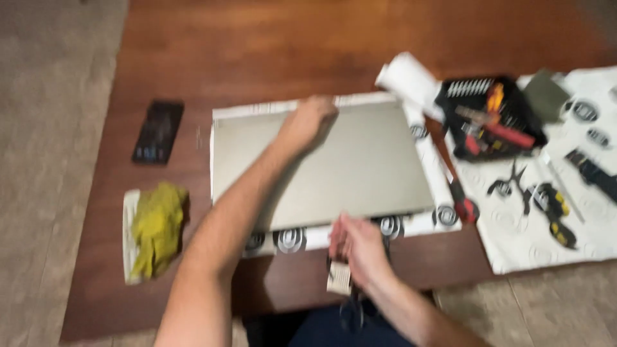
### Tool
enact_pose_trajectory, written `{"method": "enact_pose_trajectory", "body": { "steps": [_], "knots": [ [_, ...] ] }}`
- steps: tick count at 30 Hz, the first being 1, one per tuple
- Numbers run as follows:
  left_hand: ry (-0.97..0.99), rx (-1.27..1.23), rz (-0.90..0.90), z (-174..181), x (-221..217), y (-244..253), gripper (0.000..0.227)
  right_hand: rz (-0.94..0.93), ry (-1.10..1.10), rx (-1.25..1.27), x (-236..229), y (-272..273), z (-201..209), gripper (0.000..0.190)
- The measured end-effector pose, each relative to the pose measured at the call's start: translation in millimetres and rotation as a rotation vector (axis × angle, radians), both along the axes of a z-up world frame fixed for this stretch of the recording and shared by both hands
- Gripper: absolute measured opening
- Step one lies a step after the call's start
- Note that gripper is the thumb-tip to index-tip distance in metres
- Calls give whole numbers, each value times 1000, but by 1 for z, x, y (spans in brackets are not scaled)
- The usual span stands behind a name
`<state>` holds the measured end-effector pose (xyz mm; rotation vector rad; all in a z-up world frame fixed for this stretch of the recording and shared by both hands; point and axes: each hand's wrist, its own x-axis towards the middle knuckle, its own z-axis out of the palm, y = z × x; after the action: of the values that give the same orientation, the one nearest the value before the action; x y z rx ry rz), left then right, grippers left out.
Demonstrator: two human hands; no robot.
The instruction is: The person unscrews the outer casing of a DVD player using a screwdriver, turns the device over, and removes the top cover to reveal the internal components.
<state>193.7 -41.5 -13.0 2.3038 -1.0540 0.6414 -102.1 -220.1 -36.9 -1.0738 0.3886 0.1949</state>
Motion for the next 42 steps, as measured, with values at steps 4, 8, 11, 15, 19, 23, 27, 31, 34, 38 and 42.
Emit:
{"method": "enact_pose_trajectory", "body": {
  "steps": [4, 8, 11, 15, 19, 23, 27, 31, 34, 38, 42],
  "knots": [
    [159, -17, 13, 7, -17, -1, 27, 60, 141, -29, -13, -4, 13, 33],
    [232, -63, 21, 5, -7, 0, 26, 237, 313, 11, -8, -3, 68, 53],
    [471, -108, 116, 5, 3, 0, 29, 300, 343, 33, -9, 17, 75, 63],
    [647, -32, 360, 17, 6, -8, 37, 233, 350, 1, -5, 25, 74, 53],
    [752, 4, 484, 26, 6, -13, 31, 155, 265, 10, -5, 28, 43, 50],
    [697, -84, 480, 12, 19, -10, 26, 147, 73, 20, -6, 25, 20, 44],
    [761, -91, 480, 31, 9, -11, 21, 127, 61, 11, -9, 26, 10, 45],
    [790, -134, 464, 32, 12, -9, 17, 108, 45, -19, -5, 25, -6, 48],
    [772, -158, 442, 25, 15, -8, 18, 118, 76, -29, -7, 21, -6, 50],
    [763, -105, 423, 26, 15, -4, 22, 134, 127, -1, -12, -10, 11, 59],
    [726, -70, 376, 21, 33, -22, 27, 62, 133, -30, -8, -50, 13, 64]
  ]
}}
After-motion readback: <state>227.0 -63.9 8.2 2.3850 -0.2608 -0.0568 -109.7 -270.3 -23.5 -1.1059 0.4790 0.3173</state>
